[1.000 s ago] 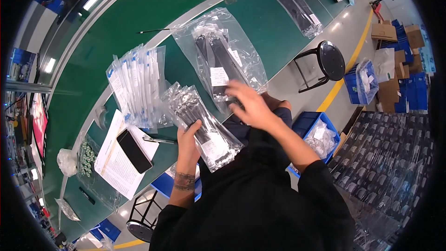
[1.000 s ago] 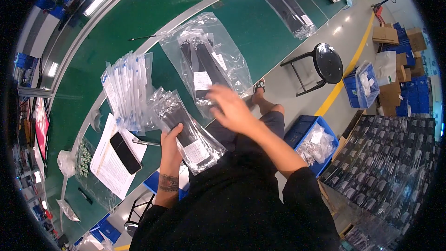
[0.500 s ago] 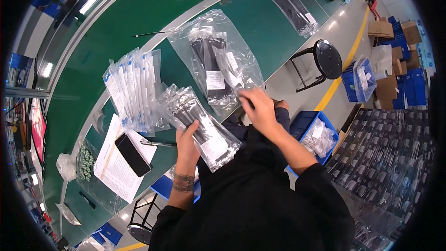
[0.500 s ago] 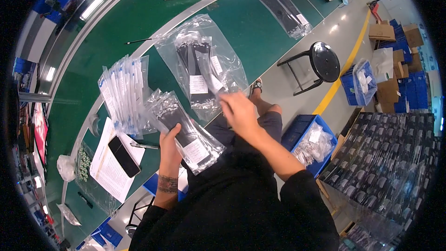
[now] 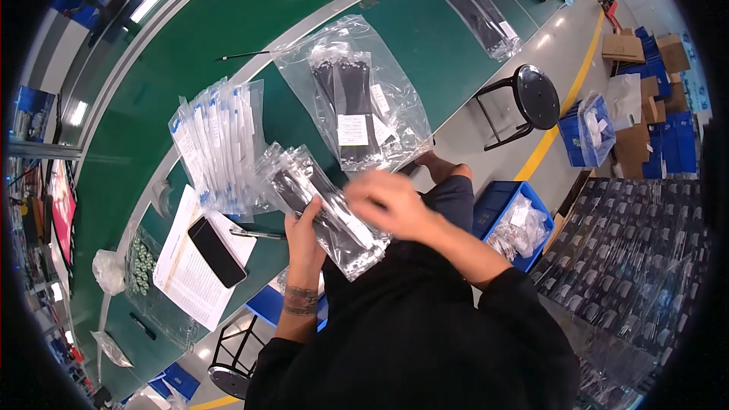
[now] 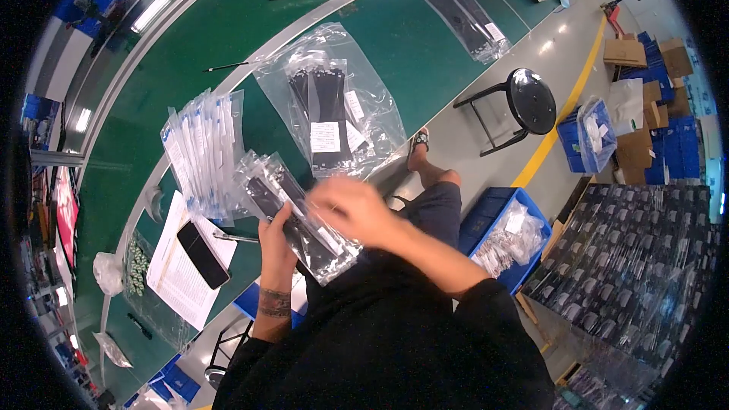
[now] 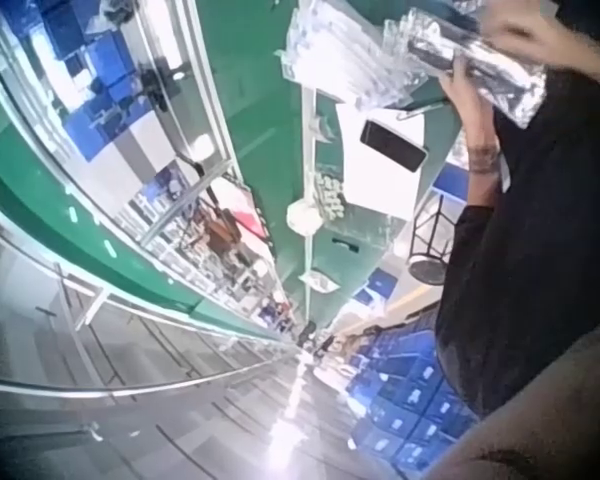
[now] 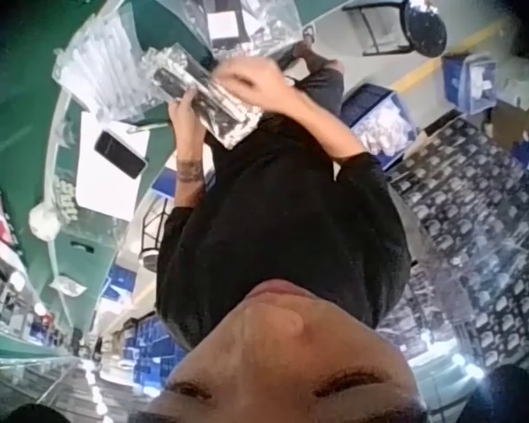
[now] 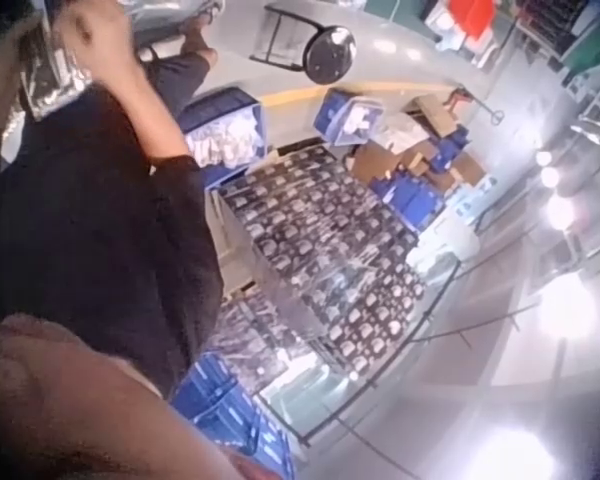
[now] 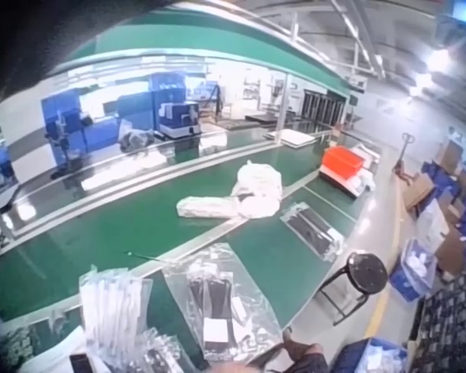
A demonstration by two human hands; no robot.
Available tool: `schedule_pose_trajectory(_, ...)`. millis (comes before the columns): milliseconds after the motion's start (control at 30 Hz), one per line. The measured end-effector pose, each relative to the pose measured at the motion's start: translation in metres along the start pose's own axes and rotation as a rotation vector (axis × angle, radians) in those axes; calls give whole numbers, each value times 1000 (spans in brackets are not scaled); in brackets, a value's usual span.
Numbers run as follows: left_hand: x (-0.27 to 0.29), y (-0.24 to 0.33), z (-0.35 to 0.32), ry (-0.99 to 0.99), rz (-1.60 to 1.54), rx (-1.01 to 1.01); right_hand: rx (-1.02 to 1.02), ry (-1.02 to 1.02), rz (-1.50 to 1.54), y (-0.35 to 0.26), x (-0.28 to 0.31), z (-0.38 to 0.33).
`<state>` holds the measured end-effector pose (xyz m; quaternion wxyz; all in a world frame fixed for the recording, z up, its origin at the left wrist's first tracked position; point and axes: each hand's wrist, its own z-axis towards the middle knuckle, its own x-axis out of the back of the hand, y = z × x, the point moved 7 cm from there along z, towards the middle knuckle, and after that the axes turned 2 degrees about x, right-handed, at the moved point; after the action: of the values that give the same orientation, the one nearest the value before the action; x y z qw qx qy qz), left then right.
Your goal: Packaging and sorting items into plastic bags on a manufacturing assembly line.
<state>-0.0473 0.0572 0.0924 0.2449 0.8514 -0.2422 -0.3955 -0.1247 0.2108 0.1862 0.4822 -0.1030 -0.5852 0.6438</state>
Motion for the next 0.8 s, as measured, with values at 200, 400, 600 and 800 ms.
schedule_pose_trajectory(200,5,0,-1,69,-12,-6,-28,38,-666,45,14,18)
schedule_pose_trajectory(400,-2,6,-2,32,0,-23,-17,-80,-685,32,14,-1)
schedule_pose_trajectory(600,-4,0,2,-61,26,4,277,331,-363,-26,31,-10)
schedule_pose_trajectory(800,-40,9,-20,-143,-235,79,384,-25,-388,-50,-30,-34)
